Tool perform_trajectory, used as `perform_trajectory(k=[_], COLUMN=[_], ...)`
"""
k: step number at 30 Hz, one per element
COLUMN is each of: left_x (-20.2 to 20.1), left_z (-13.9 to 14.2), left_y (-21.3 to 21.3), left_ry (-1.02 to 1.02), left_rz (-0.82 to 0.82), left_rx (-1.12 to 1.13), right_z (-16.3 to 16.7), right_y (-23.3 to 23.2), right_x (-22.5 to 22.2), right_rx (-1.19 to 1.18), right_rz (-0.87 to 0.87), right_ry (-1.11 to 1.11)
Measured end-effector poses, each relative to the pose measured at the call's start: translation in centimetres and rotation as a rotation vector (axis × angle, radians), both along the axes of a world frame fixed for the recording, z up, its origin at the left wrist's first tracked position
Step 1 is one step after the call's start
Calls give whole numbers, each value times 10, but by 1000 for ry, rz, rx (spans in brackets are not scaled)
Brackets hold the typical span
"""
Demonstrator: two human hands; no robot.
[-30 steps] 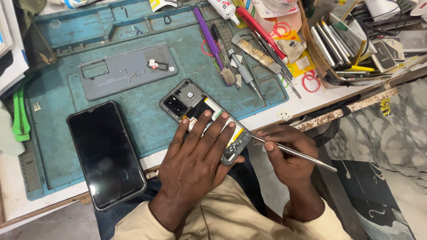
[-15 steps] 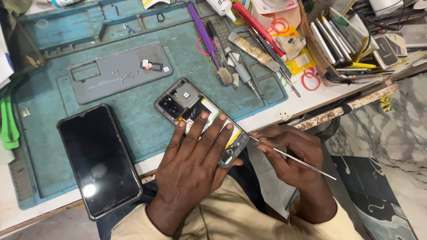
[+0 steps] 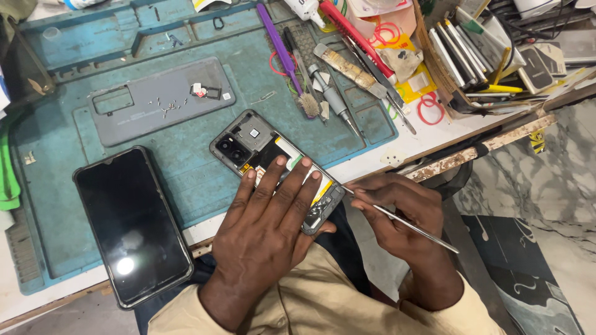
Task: The person uses a screwdriver and a metal prying tool to remove screws and pry open the back cover of a disassembled smartphone. They carefully lift the cover and separate it from the phone's internal components.
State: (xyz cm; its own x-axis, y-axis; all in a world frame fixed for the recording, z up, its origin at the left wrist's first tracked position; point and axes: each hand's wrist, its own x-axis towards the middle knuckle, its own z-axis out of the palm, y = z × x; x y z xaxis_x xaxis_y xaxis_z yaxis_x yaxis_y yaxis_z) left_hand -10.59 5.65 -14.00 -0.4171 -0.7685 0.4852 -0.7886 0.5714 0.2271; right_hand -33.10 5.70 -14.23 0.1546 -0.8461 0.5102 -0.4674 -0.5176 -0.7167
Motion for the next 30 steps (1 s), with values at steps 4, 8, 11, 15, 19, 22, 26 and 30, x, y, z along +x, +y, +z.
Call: perform_trajectory(k=[4, 8, 11, 15, 19, 22, 26, 30], left_x=[1, 1, 2, 2, 2, 2, 2, 2], left_z=[1, 1, 0, -1, -3, -4, -5, -5], left_y=[1, 0, -2, -1, -2, -2, -2, -1], left_ry=[11, 20, 28, 32, 31, 33, 31, 32], left_rz=[-9, -10, -15, -9, -6, -7, -6, -3], left_rx=[17, 11, 18, 25, 19, 30, 24, 22], right_z=[0, -5, -14, -26, -35, -39, -36, -31], right_y=[0, 0, -4, -5, -2, -2, -4, -9], right_x=[2, 4, 6, 5, 9, 11, 7, -7], right_rx=[-37, -25, -62, -50, -92, -138, -125, -109], right_rz=[-1, -7, -8, 9, -25, -37, -33, -27], right_ry=[-1, -15, -48, -152, -177, -175, -186, -117])
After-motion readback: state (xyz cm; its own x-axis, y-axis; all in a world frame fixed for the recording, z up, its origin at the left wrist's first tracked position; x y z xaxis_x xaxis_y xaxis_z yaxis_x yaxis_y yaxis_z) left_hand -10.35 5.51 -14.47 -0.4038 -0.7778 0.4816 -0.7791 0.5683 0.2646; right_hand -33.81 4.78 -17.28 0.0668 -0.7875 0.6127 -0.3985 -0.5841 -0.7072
